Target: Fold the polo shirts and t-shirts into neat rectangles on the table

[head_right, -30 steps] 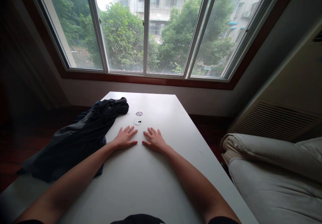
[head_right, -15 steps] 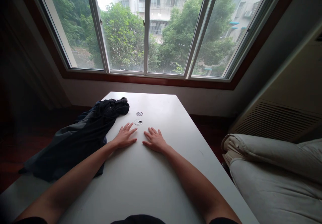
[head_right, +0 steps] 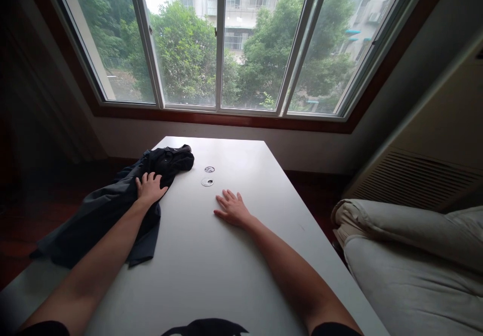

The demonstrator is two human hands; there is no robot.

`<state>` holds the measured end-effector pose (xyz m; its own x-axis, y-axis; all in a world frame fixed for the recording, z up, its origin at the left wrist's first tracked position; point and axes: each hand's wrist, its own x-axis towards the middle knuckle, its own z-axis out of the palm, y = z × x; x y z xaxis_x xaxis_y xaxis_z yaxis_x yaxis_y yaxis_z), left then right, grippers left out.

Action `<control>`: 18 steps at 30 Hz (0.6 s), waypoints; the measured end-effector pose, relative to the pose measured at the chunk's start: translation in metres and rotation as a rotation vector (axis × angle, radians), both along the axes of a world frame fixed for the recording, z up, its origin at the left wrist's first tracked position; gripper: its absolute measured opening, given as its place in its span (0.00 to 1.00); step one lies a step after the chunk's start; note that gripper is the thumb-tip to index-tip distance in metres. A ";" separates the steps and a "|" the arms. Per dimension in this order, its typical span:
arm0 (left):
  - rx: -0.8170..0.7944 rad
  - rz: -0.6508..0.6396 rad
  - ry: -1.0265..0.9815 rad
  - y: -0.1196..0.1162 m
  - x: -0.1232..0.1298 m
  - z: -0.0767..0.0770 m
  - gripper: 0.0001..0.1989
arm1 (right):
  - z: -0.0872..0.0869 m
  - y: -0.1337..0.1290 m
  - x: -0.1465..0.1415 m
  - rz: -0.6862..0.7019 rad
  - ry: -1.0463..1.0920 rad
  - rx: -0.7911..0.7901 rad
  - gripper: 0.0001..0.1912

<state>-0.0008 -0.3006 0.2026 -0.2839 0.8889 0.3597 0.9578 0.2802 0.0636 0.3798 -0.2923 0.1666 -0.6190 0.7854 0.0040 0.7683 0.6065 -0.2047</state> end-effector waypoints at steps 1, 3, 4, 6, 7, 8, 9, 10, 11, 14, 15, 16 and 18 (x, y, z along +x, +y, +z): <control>-0.005 -0.006 0.020 0.000 0.001 -0.004 0.22 | 0.000 0.000 0.000 0.000 0.001 -0.001 0.39; 0.008 -0.054 0.055 -0.001 0.009 -0.006 0.16 | -0.001 0.001 0.000 0.002 0.005 -0.001 0.39; 0.008 -0.089 0.062 -0.002 0.015 -0.004 0.14 | -0.001 0.001 0.000 0.003 0.007 0.001 0.39; -0.020 -0.166 0.045 -0.005 0.029 0.005 0.12 | -0.002 0.002 0.000 0.003 0.016 0.006 0.39; -0.043 -0.203 0.020 -0.007 0.037 0.010 0.12 | -0.003 0.003 0.000 0.002 0.023 0.008 0.38; -0.062 -0.237 -0.011 -0.009 0.044 0.015 0.12 | -0.004 0.003 0.000 0.002 0.033 0.011 0.38; -0.072 -0.266 -0.044 -0.012 0.051 0.020 0.13 | -0.004 0.004 0.001 0.003 0.048 0.016 0.37; -0.073 -0.290 -0.076 -0.014 0.058 0.026 0.13 | -0.005 0.005 0.002 0.003 0.067 0.025 0.35; -0.069 -0.313 -0.106 -0.017 0.065 0.030 0.13 | -0.006 0.006 0.004 0.005 0.089 0.037 0.34; -0.053 -0.392 -0.184 -0.027 0.085 0.044 0.11 | -0.009 0.011 0.008 0.009 0.178 0.083 0.27; -0.049 -0.426 -0.212 -0.031 0.093 0.049 0.11 | -0.010 0.013 0.009 0.007 0.217 0.097 0.24; -0.043 -0.465 -0.246 -0.036 0.102 0.053 0.10 | -0.010 0.015 0.009 0.001 0.259 0.109 0.22; -0.037 -0.553 -0.334 -0.051 0.121 0.064 0.09 | -0.009 0.017 0.009 -0.011 0.355 0.120 0.19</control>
